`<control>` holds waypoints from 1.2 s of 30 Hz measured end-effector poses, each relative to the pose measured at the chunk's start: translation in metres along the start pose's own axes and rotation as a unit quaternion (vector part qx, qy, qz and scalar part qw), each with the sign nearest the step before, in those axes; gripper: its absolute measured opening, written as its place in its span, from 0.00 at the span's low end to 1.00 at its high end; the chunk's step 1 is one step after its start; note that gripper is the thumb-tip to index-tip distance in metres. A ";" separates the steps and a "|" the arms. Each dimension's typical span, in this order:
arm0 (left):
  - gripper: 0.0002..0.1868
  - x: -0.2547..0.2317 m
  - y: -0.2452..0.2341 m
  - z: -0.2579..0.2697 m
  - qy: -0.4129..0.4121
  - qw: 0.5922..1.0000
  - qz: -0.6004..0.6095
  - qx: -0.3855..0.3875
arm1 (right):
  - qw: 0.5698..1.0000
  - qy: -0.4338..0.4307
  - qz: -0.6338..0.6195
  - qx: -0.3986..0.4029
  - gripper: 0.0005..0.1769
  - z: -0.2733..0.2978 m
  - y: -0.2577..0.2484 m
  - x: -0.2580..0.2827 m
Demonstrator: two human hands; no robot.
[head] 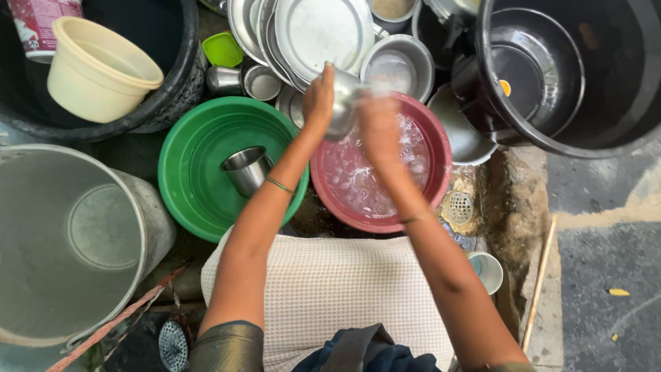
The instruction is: The person washes several metal bowls, plates, and a green plastic cup with a sponge in a basin of soapy water and rinses them in another basin.
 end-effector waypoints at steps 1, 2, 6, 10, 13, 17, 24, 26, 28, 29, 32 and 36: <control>0.37 -0.003 0.000 0.012 -0.064 0.998 -0.027 -0.002 | 0.998 -0.056 0.014 -0.001 0.22 0.003 0.003 0.031; 0.37 -0.017 -0.004 0.026 -0.063 0.998 -0.029 -0.001 | 0.998 -0.055 0.014 -0.002 0.22 -0.001 0.000 0.037; 0.32 -0.097 -0.042 0.090 0.129 0.990 0.030 -0.049 | 0.986 0.134 0.028 0.097 0.24 -0.040 0.026 -0.024; 0.30 -0.137 -0.045 0.148 0.217 0.976 -0.029 -0.011 | 0.944 0.205 -0.070 0.249 0.18 -0.082 0.050 -0.105; 0.30 -0.123 -0.032 0.129 0.142 0.989 0.044 0.004 | 0.974 0.187 0.005 0.130 0.19 -0.066 0.026 -0.077; 0.33 -0.088 -0.016 0.089 0.131 0.990 0.057 -0.015 | 0.994 0.011 -0.058 -0.097 0.30 0.024 -0.034 0.040; 0.36 -0.090 -0.015 0.128 0.175 0.984 0.027 -0.002 | 0.951 0.254 -0.070 0.159 0.21 -0.060 0.043 -0.101; 0.35 -0.100 -0.009 0.121 0.195 0.979 0.043 0.028 | 0.939 0.280 -0.122 0.159 0.20 -0.070 0.033 -0.113; 0.34 -0.101 0.003 0.087 0.181 0.979 0.076 0.052 | 0.956 0.255 -0.095 0.109 0.17 -0.060 0.016 -0.083; 0.34 -0.097 0.007 0.067 0.164 0.980 0.093 0.058 | 0.977 0.203 -0.017 0.057 0.16 -0.041 0.004 -0.045; 0.33 -0.075 0.009 0.042 0.119 0.985 0.119 0.043 | 0.992 -0.032 0.034 -0.116 0.20 -0.002 -0.048 0.045; 0.32 -0.085 -0.010 0.083 0.130 0.987 0.090 -0.030 | 0.995 -0.020 0.040 -0.084 0.22 -0.039 -0.041 0.013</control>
Point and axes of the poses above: each hand's wrist, its own z-axis away from the middle knuckle, its own y-axis out of the palm, x = y × z, the point moved 9 cm from there along -z, towards the middle knuckle, and after that the axes turned 4 degrees about -x, right-handed, at the moved point
